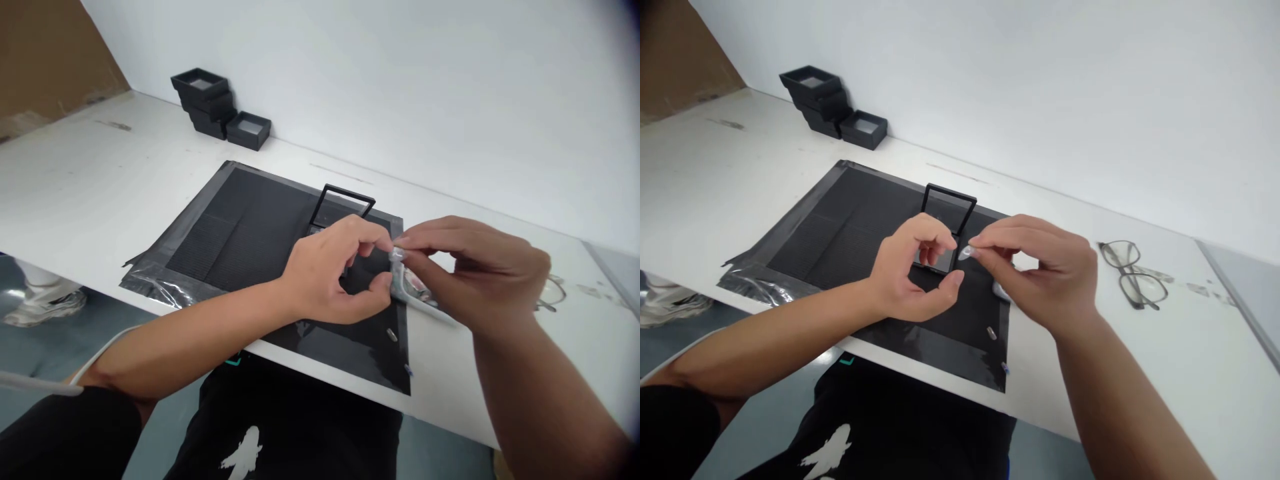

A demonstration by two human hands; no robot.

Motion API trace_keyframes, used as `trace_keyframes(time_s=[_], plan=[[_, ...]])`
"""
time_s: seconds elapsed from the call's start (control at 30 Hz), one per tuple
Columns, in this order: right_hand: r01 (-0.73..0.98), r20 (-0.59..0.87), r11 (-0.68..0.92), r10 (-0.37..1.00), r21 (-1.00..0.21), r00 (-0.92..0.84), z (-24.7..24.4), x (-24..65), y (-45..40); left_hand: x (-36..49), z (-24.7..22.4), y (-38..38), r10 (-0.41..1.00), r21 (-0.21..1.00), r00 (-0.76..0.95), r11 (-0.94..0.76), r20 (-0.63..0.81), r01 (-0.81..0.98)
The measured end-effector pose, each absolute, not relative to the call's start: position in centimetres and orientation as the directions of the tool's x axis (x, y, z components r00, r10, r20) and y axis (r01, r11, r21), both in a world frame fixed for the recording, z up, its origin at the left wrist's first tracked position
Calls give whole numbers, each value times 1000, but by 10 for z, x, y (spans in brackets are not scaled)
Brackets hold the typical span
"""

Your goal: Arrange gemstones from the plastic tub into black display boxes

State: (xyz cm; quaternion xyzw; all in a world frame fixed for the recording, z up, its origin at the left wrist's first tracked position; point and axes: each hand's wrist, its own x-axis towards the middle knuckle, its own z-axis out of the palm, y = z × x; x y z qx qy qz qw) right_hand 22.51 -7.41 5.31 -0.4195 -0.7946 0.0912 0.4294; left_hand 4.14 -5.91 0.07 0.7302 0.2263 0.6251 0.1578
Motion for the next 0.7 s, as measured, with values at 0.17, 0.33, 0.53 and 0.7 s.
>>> trace_keyframes(time_s=[0.17,0.33,0.53,0.7], plan=[[599,604,662,720,-450,-342,45,226,-79,44,-3,-53,365,356,118,-930,923,92],[659,578,608,756,-443,-308,42,222,-85,45,-5,-46,290,280,101,-955,952,96],[706,316,454,890,-544,-329,49,219,-94,37,-6,-37,144,92,177,-957,974,274],[488,254,401,905,-775,-341,48,226,-94,32,-4,-31,77,6,187,-936,979,351]])
